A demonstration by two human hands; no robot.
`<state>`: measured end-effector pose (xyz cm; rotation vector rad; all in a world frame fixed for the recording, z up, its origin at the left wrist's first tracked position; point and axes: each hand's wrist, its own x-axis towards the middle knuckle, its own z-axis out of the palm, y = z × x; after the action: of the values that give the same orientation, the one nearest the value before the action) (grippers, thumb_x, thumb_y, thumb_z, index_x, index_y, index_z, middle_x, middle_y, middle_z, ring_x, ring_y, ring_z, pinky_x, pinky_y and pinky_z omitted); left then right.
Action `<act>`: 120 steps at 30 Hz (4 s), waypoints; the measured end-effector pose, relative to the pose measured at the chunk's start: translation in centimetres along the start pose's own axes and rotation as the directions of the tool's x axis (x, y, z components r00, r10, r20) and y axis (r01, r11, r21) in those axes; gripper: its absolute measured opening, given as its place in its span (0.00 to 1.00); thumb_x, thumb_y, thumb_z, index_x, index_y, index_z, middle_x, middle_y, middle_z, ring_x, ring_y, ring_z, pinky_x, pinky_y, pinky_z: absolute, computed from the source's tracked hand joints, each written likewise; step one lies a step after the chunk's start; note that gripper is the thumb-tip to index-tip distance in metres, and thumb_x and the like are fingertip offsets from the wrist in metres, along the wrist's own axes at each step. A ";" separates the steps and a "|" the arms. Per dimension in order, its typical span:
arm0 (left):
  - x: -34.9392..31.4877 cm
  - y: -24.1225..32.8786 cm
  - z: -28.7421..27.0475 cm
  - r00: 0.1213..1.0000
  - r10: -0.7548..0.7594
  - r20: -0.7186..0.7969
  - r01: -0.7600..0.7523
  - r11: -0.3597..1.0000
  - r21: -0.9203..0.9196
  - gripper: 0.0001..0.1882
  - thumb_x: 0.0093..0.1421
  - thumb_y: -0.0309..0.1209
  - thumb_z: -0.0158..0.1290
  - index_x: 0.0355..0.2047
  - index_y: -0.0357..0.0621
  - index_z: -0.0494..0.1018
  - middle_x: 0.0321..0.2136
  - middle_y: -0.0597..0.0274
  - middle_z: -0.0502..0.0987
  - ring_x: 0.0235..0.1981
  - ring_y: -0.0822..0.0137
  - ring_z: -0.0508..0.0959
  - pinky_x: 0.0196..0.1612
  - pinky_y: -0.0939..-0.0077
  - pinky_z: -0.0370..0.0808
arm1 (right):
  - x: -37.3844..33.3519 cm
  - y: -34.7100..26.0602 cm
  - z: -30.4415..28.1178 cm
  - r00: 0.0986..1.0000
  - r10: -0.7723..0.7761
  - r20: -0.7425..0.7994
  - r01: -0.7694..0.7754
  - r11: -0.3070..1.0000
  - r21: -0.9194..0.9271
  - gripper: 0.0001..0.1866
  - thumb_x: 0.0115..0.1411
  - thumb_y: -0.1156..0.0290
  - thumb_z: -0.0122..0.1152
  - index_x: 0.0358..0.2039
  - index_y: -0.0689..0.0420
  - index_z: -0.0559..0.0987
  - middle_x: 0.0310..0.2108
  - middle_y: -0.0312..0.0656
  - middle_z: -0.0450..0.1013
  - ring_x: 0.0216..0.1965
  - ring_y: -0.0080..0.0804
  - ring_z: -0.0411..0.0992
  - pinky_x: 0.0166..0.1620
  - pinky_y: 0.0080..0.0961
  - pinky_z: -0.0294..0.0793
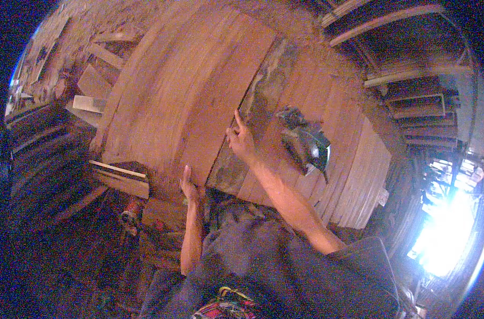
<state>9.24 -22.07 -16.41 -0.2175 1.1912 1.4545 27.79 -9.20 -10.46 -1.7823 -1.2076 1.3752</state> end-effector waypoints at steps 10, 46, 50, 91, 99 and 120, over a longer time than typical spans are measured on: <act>0.7 1.3 -1.0 0.991 -0.031 -0.127 0.034 0.999 0.018 0.28 0.57 0.34 0.64 0.52 0.33 0.67 0.46 0.55 0.76 0.46 0.59 0.78 0.50 0.61 0.77 | -0.7 -0.3 1.1 0.994 0.109 -0.016 -0.108 0.992 0.061 0.38 0.65 0.72 0.55 0.71 0.58 0.50 0.21 0.33 0.70 0.18 0.16 0.65 0.23 0.16 0.68; -0.9 0.6 -1.4 0.992 0.047 -0.115 -0.022 0.977 0.212 0.27 0.53 0.31 0.67 0.50 0.37 0.70 0.45 0.59 0.77 0.43 0.64 0.77 0.48 0.65 0.76 | -10.5 3.0 -25.1 0.901 0.200 -0.386 -0.258 0.961 -0.104 0.29 0.64 0.39 0.50 0.31 0.56 0.76 0.22 0.33 0.68 0.23 0.24 0.68 0.29 0.21 0.68; -1.7 -0.3 1.0 0.987 0.056 -0.154 -0.027 0.983 0.183 0.28 0.53 0.33 0.67 0.50 0.35 0.70 0.43 0.57 0.77 0.43 0.62 0.78 0.48 0.63 0.76 | -11.0 4.6 -27.4 0.899 0.121 -0.420 -0.169 0.983 -0.078 0.28 0.63 0.37 0.49 0.27 0.51 0.73 0.19 0.30 0.67 0.19 0.21 0.65 0.22 0.19 0.63; -0.5 1.2 -0.3 0.974 0.162 -0.157 -0.182 0.976 -0.122 0.23 0.55 0.26 0.65 0.50 0.38 0.70 0.43 0.58 0.78 0.43 0.60 0.80 0.46 0.62 0.80 | -13.1 7.3 -27.0 0.837 -0.098 -0.538 -0.013 0.980 -0.198 0.23 0.67 0.48 0.50 0.30 0.57 0.73 0.23 0.32 0.66 0.19 0.21 0.63 0.21 0.18 0.62; 0.1 -1.1 -2.1 0.996 0.041 -0.073 -0.053 0.983 -0.175 0.25 0.55 0.30 0.66 0.50 0.36 0.69 0.44 0.58 0.78 0.45 0.59 0.79 0.49 0.61 0.77 | -13.5 7.3 -27.9 0.849 -0.018 -0.529 -0.090 0.980 -0.177 0.23 0.68 0.45 0.49 0.35 0.53 0.76 0.30 0.30 0.70 0.30 0.20 0.66 0.28 0.19 0.65; 1.3 0.0 0.6 0.995 0.071 -0.074 -0.053 0.973 0.224 0.28 0.60 0.38 0.60 0.55 0.32 0.67 0.49 0.51 0.75 0.45 0.58 0.77 0.49 0.61 0.75 | -3.2 -1.4 -21.8 0.601 -0.638 -0.481 0.124 0.670 -0.732 0.26 0.63 0.53 0.61 0.52 0.61 0.73 0.50 0.49 0.72 0.56 0.44 0.66 0.62 0.40 0.60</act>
<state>9.16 -20.87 -17.06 -0.0863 1.4272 1.3638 47.86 -9.74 -1.30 -1.9686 -1.5621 -0.1230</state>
